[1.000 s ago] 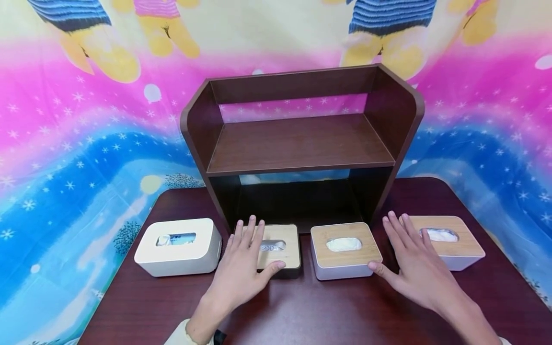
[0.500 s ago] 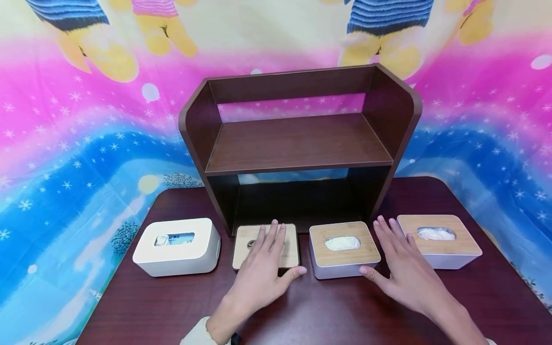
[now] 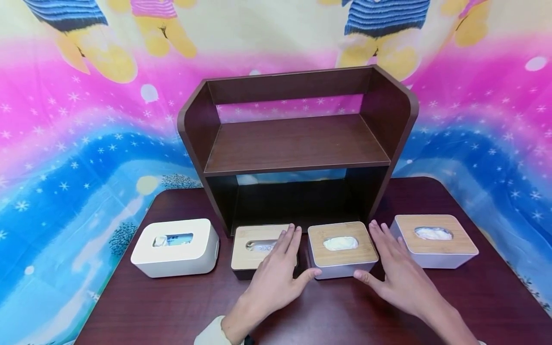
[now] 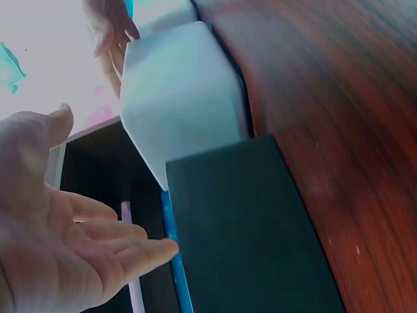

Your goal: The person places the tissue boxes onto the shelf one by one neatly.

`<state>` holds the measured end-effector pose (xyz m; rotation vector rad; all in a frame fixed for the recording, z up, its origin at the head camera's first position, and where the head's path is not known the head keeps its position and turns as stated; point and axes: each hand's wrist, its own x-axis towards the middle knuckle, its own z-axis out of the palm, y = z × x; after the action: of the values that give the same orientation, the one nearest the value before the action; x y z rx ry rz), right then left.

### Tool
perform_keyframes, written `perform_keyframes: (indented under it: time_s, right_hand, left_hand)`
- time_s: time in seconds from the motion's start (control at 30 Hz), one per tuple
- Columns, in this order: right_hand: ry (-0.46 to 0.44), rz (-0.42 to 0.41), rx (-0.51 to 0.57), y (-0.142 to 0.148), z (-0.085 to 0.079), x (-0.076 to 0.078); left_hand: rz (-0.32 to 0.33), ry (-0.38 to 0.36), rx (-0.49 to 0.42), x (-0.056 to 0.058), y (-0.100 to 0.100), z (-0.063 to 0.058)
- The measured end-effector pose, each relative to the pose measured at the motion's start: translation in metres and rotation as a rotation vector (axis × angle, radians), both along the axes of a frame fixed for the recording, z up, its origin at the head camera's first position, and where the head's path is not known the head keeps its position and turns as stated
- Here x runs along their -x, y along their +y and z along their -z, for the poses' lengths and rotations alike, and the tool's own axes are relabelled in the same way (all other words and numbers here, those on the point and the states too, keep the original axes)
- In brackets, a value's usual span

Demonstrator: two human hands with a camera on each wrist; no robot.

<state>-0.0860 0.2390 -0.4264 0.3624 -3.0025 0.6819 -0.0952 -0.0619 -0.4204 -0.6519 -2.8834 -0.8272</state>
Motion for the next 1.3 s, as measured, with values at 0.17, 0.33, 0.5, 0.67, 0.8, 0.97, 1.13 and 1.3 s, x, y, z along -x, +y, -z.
perform_keyframes:
  time_s: [0.17, 0.33, 0.5, 0.67, 0.8, 0.97, 1.13, 1.3]
  right_hand:
    - [-0.031, 0.007, 0.052, -0.002, 0.002, -0.002]
    - [-0.072, 0.031, 0.085, -0.004, 0.001, -0.003]
    - [-0.038, 0.047, 0.103, -0.005, 0.003, -0.004]
    - [-0.021, 0.051, 0.167, -0.004, 0.005, -0.002]
    - [-0.025, 0.055, 0.200, -0.004, 0.006, -0.002]
    - [-0.023, 0.053, 0.231, -0.002, 0.008, -0.002]
    - [-0.028, 0.045, 0.300, 0.000, 0.009, -0.002]
    - [-0.020, 0.054, 0.335, 0.000, 0.010, -0.002]
  left_hand:
    - [-0.007, -0.005, -0.062, -0.001, 0.010, 0.000]
    - [-0.018, -0.019, -0.167, -0.003, 0.019, 0.002]
    - [-0.029, -0.026, -0.282, -0.006, 0.025, 0.006]
    - [-0.035, -0.011, -0.381, -0.007, 0.032, 0.012]
    - [-0.043, -0.021, -0.436, -0.008, 0.036, 0.017]
    - [-0.051, -0.070, -0.501, -0.008, 0.039, 0.021]
    - [-0.049, -0.125, -0.544, -0.008, 0.042, 0.023]
    - [-0.044, -0.148, -0.551, -0.010, 0.046, 0.025]
